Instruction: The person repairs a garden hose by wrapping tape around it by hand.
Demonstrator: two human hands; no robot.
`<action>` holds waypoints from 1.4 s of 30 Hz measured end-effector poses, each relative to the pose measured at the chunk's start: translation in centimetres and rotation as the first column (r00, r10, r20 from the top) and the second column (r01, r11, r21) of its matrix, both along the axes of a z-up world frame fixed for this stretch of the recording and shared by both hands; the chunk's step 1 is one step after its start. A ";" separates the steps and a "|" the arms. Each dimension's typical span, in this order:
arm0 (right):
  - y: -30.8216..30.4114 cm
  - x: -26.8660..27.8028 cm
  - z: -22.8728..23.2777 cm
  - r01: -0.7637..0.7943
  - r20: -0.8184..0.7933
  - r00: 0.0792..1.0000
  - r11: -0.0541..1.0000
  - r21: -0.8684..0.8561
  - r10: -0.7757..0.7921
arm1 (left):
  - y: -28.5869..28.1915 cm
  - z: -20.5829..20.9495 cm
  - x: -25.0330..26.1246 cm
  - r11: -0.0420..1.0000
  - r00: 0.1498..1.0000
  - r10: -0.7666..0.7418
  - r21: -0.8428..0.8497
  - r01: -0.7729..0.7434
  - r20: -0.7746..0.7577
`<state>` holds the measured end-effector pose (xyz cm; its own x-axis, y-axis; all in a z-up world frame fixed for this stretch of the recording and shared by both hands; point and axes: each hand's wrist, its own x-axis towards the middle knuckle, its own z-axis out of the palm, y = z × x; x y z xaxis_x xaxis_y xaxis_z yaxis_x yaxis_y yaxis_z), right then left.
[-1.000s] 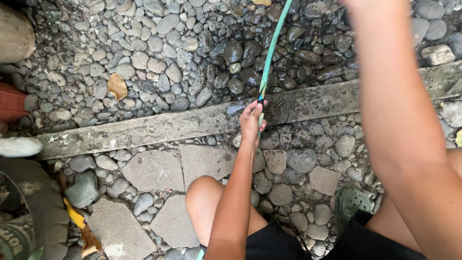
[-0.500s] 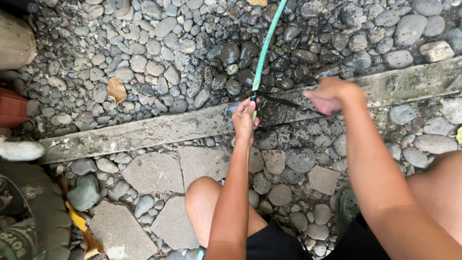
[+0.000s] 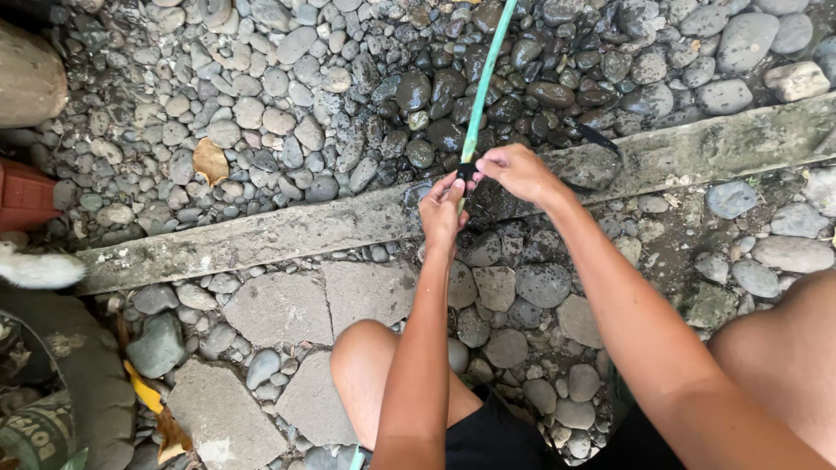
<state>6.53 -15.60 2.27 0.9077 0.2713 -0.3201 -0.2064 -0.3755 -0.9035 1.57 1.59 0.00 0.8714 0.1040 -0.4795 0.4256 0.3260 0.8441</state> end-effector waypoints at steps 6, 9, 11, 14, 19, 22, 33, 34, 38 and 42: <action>-2.7 -2.4 -1.7 0.121 -0.044 0.991 0.992 -0.043 -0.123 | 0.3 -0.3 0.4 0.996 0.998 -0.049 0.075 0.053 -0.048; -3.3 -2.9 -4.1 0.147 -0.048 0.988 0.988 -0.057 -0.149 | -0.1 -0.2 0.3 0.991 0.996 -0.070 0.111 0.076 -0.055; -3.3 -2.9 -6.0 0.162 -0.038 0.986 0.985 -0.064 -0.164 | -0.4 -0.3 0.1 0.994 0.995 -0.085 0.060 0.088 -0.048; -2.8 -2.7 -8.9 0.199 -0.012 0.979 0.968 -0.154 -0.203 | -0.8 -0.4 -0.3 0.991 0.991 -0.127 0.043 0.129 -0.038; 0.1 -1.7 -11.0 0.290 -0.373 0.902 0.944 0.157 -0.216 | -0.4 -0.9 -0.4 0.988 0.989 -0.142 -0.056 0.143 0.032; 0.3 -0.9 -9.8 0.237 -0.527 0.840 0.961 0.146 -0.127 | 0.1 -0.4 -0.3 0.983 0.988 -0.155 -0.100 0.155 0.015; -1.7 -2.4 -2.1 0.229 -0.238 0.946 0.974 -0.001 -0.222 | -0.1 -0.8 -0.2 0.989 0.991 -0.125 -0.083 0.122 -0.037; -1.8 -2.7 -0.9 0.227 -0.119 0.967 0.974 0.022 -0.223 | -0.4 -1.1 -0.3 0.990 0.992 -0.127 -0.069 0.125 -0.020; -0.3 -4.0 2.6 0.246 -0.109 0.962 0.967 -0.068 -0.252 | -0.7 -2.0 0.2 0.996 0.995 -0.087 0.013 0.086 0.049; -1.3 -4.5 0.0 0.245 -0.136 0.957 0.966 -0.083 -0.255 | -0.4 -1.5 0.5 0.995 0.994 -0.088 0.055 0.084 0.072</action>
<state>2.01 -16.87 2.24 0.8867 0.0161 -0.4621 -0.4275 -0.3520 -0.8327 2.09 1.19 -1.46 0.9112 0.0507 -0.4088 0.3853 0.2456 0.8895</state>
